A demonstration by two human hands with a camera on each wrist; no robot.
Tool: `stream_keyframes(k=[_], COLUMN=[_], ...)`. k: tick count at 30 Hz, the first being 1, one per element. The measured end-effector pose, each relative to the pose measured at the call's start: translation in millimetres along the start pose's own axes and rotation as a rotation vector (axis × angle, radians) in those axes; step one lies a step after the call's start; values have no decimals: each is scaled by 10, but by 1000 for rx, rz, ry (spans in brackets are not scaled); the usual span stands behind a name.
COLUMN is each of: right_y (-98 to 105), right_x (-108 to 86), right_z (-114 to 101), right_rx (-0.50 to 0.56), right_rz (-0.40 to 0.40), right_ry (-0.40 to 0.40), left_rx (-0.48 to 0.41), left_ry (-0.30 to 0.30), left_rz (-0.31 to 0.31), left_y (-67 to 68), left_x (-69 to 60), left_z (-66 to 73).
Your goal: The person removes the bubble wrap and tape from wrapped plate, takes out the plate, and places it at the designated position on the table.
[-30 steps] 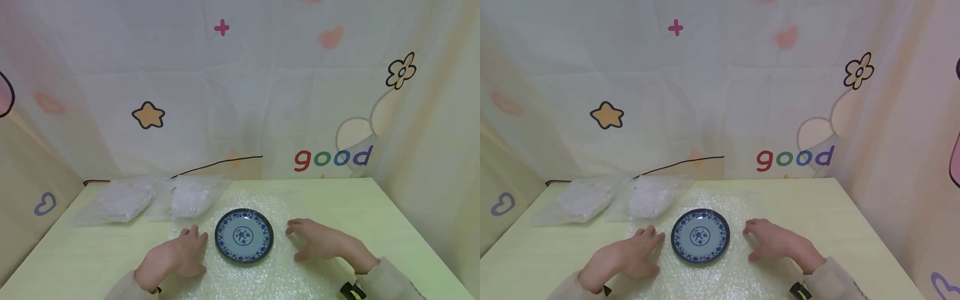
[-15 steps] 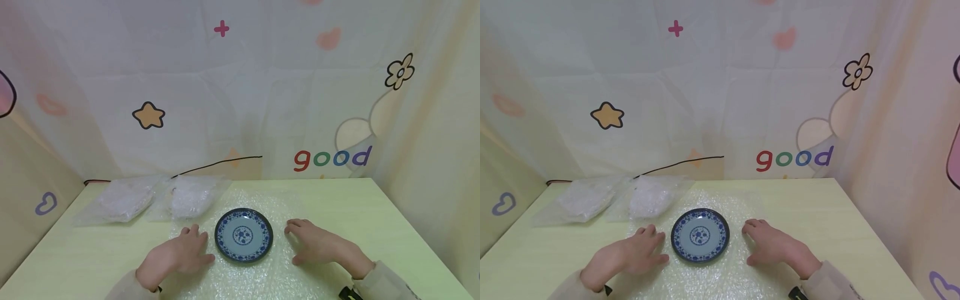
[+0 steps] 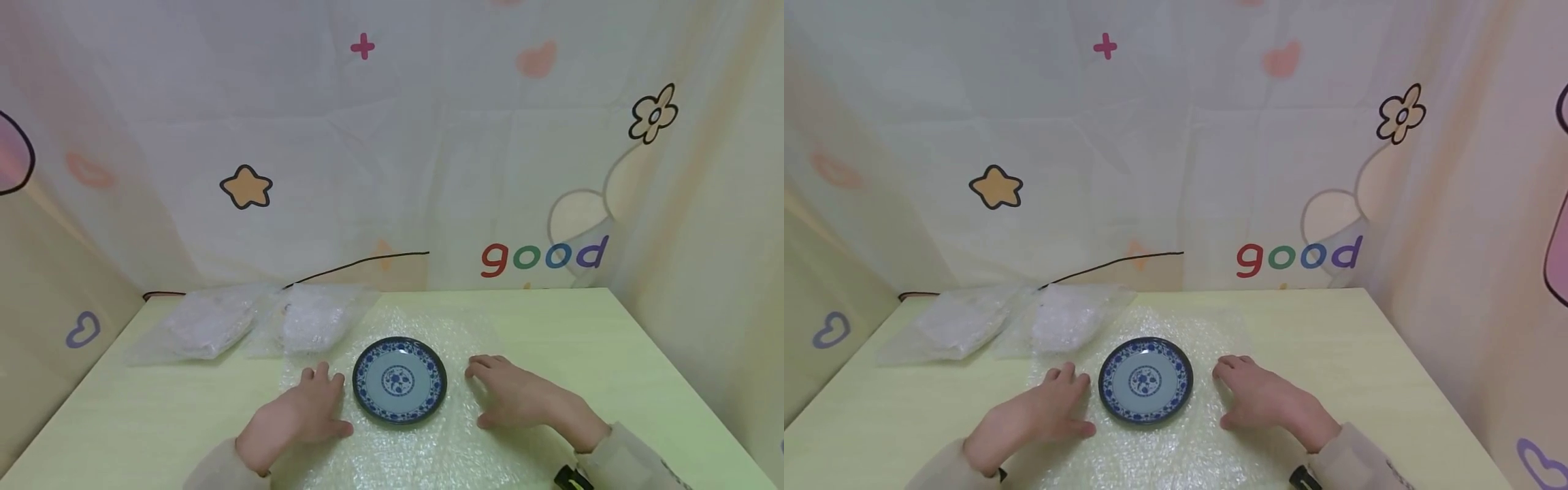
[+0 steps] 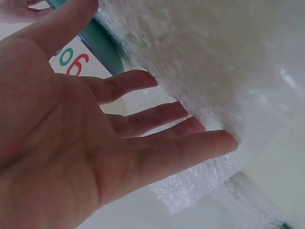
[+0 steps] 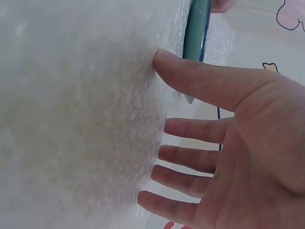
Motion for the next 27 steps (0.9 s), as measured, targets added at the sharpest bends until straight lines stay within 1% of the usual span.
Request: stream_keyframes(k=[6,12,16,21,27], right_y=[0,-5,-21,-5,31], right_x=[11,12,-1,-16,-11], right_z=[-5,-3,-1,-15,-43], right_rx=[-2,1,17,8,-6], right_rz=[0,10,3,17,23], right_ry=[7,9,2,20,39], left_rx=[8,-7,-16,-11,3], left_ry=[7,11,16,30,20], left_rz=[8,12,3,-1,11], left_y=[-5,5,1,1,13], left_x=[-4,2,14,23,32], left_z=[2,25,31,16,19])
Point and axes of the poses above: each hand's wrist, its own x-axis towards the middle knuckle, its own y-axis out of the back of the hand, z = x × y, the point moved 3 cm from there along x, towards the middle knuckle, and after that the axes turned 15 degrees about -y, right-handed, at the moved point
